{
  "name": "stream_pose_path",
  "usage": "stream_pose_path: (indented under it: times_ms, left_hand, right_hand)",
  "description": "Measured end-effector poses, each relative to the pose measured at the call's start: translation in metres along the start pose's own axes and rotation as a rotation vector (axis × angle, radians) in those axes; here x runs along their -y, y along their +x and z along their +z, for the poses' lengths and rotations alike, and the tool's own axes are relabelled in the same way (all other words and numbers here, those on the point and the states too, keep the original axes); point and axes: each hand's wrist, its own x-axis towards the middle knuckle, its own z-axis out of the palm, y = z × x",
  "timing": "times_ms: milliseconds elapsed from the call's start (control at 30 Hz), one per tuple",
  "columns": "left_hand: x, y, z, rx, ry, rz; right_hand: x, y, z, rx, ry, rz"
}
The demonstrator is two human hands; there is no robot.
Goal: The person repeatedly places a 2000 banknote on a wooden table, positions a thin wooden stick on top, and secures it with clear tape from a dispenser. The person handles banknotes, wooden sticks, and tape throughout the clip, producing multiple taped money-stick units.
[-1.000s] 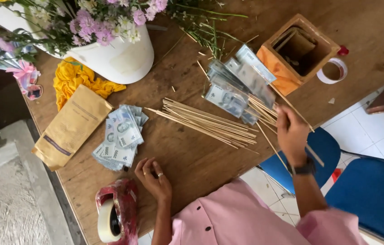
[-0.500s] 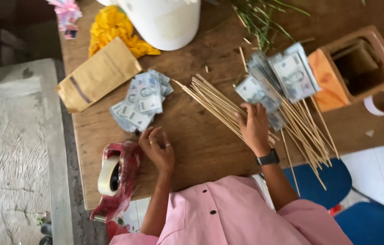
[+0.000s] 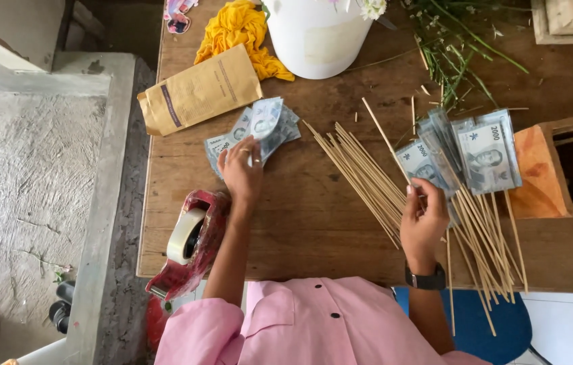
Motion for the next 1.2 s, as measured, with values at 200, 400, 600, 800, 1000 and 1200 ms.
stream_pose_path:
  times_ms: [200,400,600,800,1000,1200]
  left_hand:
    - [-0.04,0.021,-0.059,-0.261,-0.574,-0.272]
    - [0.003,0.005,-0.019,-0.254,-0.241,-0.079]
    - [-0.064,0.005,-0.085,-0.195,-1.088,-0.35]
    - [-0.036,-0.013,-0.071,0.315,-0.967,-0.549]
    - [-0.053,-0.043,-0.061,0.256,-0.249,0.141]
    - [-0.034,-0.085,-0.058,0.256,-0.216,0.251]
  right_hand:
    - [0.027,-0.004,-0.007,0.05,0.108,0.033]
    - [0.023,-0.013,-0.003,0.146,0.132,0.037]
    - [0.017,-0.022,-0.01,0.134,0.206,0.099]
    - [0.018,-0.032,-0.019,0.165,0.209,0.111]
    - [0.035,-0.048,-0.028,0.339,0.177,0.114]
    - [0.028,-0.075,-0.017,0.494,-0.013,0.025]
